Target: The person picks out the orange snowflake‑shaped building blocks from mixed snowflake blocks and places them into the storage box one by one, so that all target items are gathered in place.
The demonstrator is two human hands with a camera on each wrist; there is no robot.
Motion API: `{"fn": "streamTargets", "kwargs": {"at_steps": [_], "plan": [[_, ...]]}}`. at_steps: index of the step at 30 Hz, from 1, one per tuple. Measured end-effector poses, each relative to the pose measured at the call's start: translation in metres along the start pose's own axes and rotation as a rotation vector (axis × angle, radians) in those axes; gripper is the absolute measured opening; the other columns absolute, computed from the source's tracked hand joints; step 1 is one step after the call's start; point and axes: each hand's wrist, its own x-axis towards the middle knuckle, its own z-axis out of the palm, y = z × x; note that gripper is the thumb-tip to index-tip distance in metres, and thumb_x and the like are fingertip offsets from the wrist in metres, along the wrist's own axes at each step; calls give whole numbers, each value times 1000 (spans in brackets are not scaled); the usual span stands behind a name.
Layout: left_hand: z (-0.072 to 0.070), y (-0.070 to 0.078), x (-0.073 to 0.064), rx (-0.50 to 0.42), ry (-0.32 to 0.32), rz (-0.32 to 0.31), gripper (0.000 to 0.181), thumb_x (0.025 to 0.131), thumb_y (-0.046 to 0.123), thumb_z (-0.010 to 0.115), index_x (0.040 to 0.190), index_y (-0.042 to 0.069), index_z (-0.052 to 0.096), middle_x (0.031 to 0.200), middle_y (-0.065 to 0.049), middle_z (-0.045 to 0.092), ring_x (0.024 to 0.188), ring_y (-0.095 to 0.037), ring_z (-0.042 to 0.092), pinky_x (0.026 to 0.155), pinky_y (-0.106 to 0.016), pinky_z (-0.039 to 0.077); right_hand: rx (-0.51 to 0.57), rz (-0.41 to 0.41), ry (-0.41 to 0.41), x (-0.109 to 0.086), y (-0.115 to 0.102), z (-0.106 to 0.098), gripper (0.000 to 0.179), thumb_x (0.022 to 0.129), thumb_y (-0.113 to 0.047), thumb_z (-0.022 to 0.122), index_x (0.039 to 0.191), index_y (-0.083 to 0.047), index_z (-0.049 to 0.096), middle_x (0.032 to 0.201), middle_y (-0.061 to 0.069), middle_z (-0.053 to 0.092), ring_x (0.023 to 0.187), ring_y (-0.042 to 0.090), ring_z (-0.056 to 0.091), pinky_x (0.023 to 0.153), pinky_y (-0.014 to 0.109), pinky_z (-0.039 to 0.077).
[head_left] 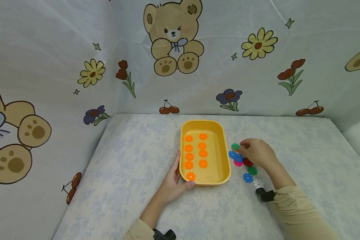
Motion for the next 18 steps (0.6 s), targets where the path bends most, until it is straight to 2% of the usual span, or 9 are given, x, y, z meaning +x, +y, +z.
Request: {"fn": "streamTargets", "kwargs": {"at_steps": [3,6,18], "plan": [[-1,-1,0,6,1,0,108,86,11,77,160,34,1,166,17,0,154,-6,7,121,-22,18,3,11,-21,1,7,4,46,95,-34,65,127,-1,62,114,18,67,93,29,62,79,48,57],[-1,-2,0,7,-1,5,108,87,11,77,160,31,0,166,17,0,154,-5,7,121,-22,18,11,6,-14,2,10,8,47,95,-35,66,128,-1,62,112,17,67,93,28,61,81,47,57],[-1,-1,0,5,-6,14,109,87,9,77,160,30,0,166,17,0,154,-7,7,120,-20,18,-13,14,18,14,8,16,51,92,-40,70,126,-3,63,99,11,65,81,22,56,65,29,53]]}}
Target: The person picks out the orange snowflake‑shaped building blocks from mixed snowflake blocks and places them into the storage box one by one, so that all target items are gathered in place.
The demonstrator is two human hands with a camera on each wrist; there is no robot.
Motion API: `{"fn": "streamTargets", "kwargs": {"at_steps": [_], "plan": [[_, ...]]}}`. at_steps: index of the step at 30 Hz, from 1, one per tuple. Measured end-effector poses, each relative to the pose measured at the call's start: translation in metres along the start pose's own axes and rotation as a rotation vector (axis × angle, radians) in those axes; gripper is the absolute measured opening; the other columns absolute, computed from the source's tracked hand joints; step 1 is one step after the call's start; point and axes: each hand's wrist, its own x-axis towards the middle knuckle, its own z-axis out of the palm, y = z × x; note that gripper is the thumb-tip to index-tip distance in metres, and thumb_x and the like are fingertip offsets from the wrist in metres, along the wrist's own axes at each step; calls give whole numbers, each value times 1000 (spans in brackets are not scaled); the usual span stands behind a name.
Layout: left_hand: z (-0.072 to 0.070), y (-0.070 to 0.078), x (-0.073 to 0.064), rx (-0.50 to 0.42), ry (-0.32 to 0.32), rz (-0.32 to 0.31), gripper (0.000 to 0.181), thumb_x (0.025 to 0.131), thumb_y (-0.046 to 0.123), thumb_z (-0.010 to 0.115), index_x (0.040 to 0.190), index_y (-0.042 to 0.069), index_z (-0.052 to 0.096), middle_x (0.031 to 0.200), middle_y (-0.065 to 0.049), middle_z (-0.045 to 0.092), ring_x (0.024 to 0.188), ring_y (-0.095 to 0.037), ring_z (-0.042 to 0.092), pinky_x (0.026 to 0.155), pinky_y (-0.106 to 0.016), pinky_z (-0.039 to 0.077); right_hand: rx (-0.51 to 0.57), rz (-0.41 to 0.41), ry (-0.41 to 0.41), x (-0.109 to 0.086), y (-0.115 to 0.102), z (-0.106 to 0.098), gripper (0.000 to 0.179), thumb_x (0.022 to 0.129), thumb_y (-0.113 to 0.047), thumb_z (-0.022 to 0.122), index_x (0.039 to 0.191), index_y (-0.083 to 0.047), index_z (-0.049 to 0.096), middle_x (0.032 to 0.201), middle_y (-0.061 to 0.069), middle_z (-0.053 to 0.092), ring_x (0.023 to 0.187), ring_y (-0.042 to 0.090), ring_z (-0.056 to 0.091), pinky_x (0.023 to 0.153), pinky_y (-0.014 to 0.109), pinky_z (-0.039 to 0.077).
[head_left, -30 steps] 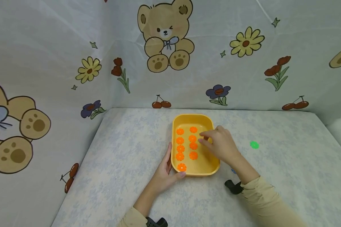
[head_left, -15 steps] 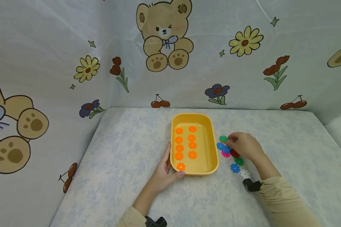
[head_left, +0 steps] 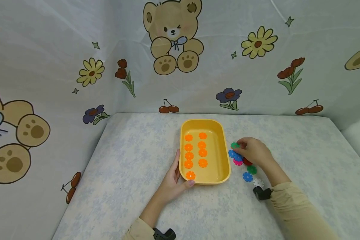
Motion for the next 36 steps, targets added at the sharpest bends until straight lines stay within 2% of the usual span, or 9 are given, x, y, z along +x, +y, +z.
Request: {"fn": "streamTargets", "kwargs": {"at_steps": [7,14,17,23,29,32,36], "plan": [[0,-1,0,-4,3,-5,108,86,11,77,159,36,1,166,17,0,154,-7,7,120,-20,18,14,39,11,6,1,1,51,93,-40,68,127,-2,61,100,14,64,77,24,56,58,27,50],[0,-1,1,-7,3,-3,107,87,11,77,160,32,1,166,17,1,154,-7,7,120,-19,17,16,84,77,7,7,2,49,95,-35,66,131,-2,57,99,14,62,74,24,56,60,30,50],[0,-2,1,-1,3,-1,107,87,11,76,160,31,1,166,16,1,154,-8,7,121,-21,17,27,31,73,8,9,2,45,96,-32,66,132,-6,57,102,14,62,77,25,56,62,31,53],[0,0,1,5,7,-8,108,86,11,77,159,35,1,166,18,0,154,-5,6,121,-21,16,18,-140,-38,7,10,2,36,96,-21,66,130,-12,64,107,14,59,85,25,55,71,34,56],[1,2,0,7,11,-17,108,86,10,78,157,41,3,165,19,1,153,-3,7,120,-20,17,51,-136,-71,6,11,1,37,95,-19,67,130,-9,60,106,14,58,83,23,53,69,31,55],[1,3,-1,6,10,-14,108,86,10,78,158,39,3,166,18,1,153,-3,8,120,-20,17,98,-132,-62,6,14,1,35,94,-19,68,125,-6,57,106,14,58,82,23,53,70,30,52],[0,2,0,4,9,-11,109,85,10,78,159,35,2,166,17,1,153,-3,8,120,-19,17,145,-124,-56,3,18,0,34,94,-21,69,121,-9,52,104,13,58,76,21,53,66,29,51]]}}
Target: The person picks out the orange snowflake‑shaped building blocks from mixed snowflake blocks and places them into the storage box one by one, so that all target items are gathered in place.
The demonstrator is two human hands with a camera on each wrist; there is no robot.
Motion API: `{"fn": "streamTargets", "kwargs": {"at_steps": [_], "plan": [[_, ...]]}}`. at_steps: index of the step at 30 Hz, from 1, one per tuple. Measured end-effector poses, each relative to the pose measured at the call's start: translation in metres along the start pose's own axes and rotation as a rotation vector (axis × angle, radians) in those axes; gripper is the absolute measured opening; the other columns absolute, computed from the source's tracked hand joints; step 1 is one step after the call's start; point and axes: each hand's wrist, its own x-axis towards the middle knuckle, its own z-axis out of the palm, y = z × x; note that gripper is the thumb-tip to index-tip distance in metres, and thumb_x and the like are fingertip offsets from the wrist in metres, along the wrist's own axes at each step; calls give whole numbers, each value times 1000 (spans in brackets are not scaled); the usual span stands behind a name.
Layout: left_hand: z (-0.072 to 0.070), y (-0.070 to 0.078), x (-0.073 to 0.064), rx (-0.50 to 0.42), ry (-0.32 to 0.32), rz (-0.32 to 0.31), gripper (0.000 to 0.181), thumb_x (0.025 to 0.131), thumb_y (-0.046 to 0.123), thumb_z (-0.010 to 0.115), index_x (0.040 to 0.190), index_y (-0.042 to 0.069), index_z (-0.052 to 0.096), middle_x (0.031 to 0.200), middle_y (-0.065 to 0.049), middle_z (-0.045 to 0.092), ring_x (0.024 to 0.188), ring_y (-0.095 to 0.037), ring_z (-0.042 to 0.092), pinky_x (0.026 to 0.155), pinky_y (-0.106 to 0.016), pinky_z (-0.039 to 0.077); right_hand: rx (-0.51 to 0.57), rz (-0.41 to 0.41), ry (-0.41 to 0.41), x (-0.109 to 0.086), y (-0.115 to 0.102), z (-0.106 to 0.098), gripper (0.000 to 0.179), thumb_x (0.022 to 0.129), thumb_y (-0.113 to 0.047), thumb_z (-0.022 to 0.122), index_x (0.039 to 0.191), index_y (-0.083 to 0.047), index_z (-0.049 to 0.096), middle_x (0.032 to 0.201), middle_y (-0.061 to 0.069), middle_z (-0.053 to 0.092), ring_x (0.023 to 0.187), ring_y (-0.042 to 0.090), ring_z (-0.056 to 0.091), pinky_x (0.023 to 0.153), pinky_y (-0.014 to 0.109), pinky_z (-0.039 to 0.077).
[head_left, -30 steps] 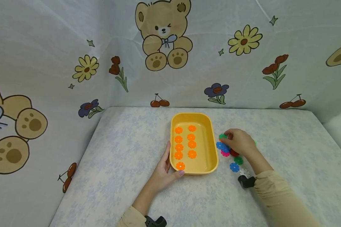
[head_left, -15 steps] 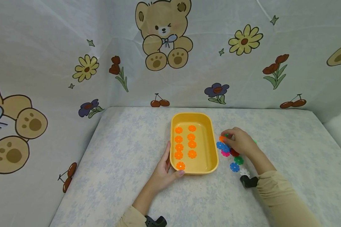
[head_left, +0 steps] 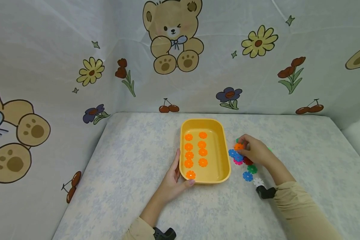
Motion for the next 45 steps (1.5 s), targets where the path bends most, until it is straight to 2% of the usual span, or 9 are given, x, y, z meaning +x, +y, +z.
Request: {"fn": "streamTargets", "kwargs": {"at_steps": [5,11,15,20,25,29,36,40,45], "plan": [[0,-1,1,3,3,-5,109,85,11,78,159,36,2,166,18,1,153,-3,8,120,-21,17,-9,48,5,-4,3,-4,38,94,-30,69,126,-13,57,103,12,64,78,20,57,66,28,53],[0,0,0,0,-1,-8,109,86,10,78,159,36,2,166,17,0,153,-4,7,121,-21,17,37,87,105,-11,-5,-10,47,92,-36,71,133,-14,61,104,11,66,84,24,56,64,25,52],[0,1,0,-8,-4,-9,110,85,8,77,159,35,1,165,19,0,154,-4,7,120,-18,17,131,19,150,-21,-25,-15,46,91,-38,72,131,-16,64,102,10,68,78,24,53,55,22,48],[0,1,1,-11,-4,2,109,86,9,77,159,36,2,166,16,0,154,-8,7,120,-19,18,189,-113,104,-35,-68,-12,38,89,-32,75,124,-17,69,92,3,69,57,20,50,44,24,43],[-1,1,0,-12,-1,0,108,86,10,78,159,37,2,166,16,-1,154,-8,7,120,-20,18,64,-249,14,-42,-104,6,33,86,-26,78,116,-14,73,85,-6,67,68,15,51,57,22,43],[-1,0,0,-5,-5,-6,108,86,11,77,159,37,2,166,16,-1,154,-7,8,120,-21,19,-46,-295,-73,-43,-116,23,31,82,-24,81,110,-11,76,82,-9,63,80,14,52,68,22,45],[-1,0,1,-2,-4,-6,108,86,10,77,158,38,3,166,17,-1,153,-5,8,120,-19,20,-227,-374,-112,-37,-124,47,19,78,-26,85,93,-14,79,60,-14,54,65,7,47,73,28,39],[0,0,0,3,-3,-8,108,86,9,77,158,39,3,166,18,-1,153,-4,9,119,-17,20,-272,-324,-127,-35,-128,53,24,76,-30,86,92,-14,80,57,-14,52,64,7,47,76,32,35],[0,0,0,5,2,-4,107,86,9,77,158,39,3,166,18,0,153,-4,9,119,-17,20,-352,-287,-102,-34,-129,58,20,74,-33,87,83,-17,80,63,-14,61,64,8,50,76,34,39]]}}
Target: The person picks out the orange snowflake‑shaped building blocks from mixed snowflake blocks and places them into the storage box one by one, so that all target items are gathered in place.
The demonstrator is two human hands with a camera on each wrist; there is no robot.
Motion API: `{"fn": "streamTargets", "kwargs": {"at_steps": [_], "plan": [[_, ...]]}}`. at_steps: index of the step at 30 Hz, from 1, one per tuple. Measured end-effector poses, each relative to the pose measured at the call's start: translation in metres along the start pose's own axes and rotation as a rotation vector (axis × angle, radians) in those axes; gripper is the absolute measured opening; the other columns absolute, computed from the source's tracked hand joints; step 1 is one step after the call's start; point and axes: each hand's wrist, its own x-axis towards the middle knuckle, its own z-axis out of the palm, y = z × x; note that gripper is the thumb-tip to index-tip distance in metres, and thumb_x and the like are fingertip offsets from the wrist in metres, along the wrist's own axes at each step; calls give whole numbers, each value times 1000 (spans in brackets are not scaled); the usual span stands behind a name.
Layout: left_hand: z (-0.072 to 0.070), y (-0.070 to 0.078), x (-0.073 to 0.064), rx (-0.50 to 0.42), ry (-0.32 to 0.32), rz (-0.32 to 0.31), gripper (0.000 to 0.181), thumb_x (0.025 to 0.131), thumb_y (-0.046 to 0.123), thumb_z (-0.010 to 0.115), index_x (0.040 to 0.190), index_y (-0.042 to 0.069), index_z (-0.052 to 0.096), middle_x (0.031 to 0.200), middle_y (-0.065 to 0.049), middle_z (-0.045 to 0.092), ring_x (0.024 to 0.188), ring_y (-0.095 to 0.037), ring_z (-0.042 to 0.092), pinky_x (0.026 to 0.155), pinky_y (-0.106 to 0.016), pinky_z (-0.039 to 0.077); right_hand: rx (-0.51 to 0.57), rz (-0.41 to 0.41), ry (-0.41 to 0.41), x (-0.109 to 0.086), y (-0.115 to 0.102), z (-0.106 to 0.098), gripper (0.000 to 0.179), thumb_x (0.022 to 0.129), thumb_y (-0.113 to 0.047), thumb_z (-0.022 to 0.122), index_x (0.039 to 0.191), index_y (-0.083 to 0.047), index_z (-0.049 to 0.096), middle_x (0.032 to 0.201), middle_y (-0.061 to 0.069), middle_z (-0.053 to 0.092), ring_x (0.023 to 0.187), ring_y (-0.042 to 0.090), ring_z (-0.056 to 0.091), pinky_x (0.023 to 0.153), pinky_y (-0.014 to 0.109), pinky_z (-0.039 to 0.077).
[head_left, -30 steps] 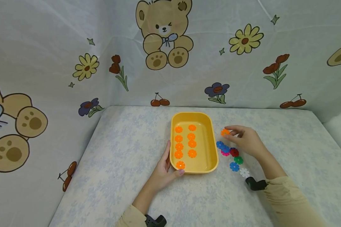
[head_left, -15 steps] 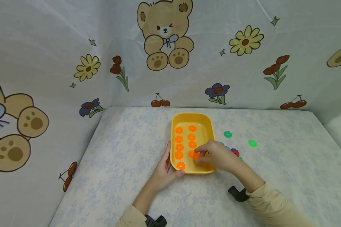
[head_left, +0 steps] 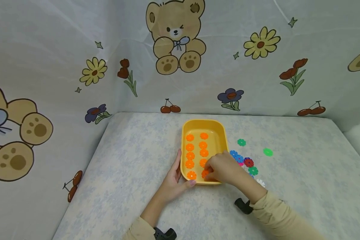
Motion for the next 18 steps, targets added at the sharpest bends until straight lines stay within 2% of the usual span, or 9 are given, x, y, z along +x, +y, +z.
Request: {"fn": "streamTargets", "kwargs": {"at_steps": [6,8,13,15,18], "plan": [[0,0,-1,-2,-1,-13,107,86,10,77,158,39,3,166,17,0,153,-6,9,120,-20,20,-55,-17,34,1,1,5,16,75,-29,87,79,-16,79,71,-9,69,64,9,54,77,38,47],[0,0,-1,-2,-2,-13,107,87,11,77,158,38,3,166,16,-1,154,-7,9,120,-21,20,-44,-26,57,1,3,6,16,75,-29,87,80,-16,78,69,-8,68,63,10,53,73,34,47],[0,-1,-2,-14,3,-16,106,87,11,77,158,39,3,166,17,1,153,-5,10,119,-19,21,53,-45,203,-1,5,6,13,81,-28,82,85,-16,79,72,-7,67,67,9,48,61,23,42],[0,-1,-2,-15,4,-21,106,87,12,77,157,40,4,165,19,1,153,-4,10,119,-20,21,103,-39,277,-5,4,4,12,85,-27,79,90,-16,80,76,-9,69,70,8,47,61,21,41],[0,-2,-3,-8,6,-26,106,87,13,77,157,41,3,165,18,1,153,-3,10,120,-22,20,122,-34,376,-13,5,1,12,88,-27,76,93,-17,79,77,-11,69,73,11,50,63,23,42]]}}
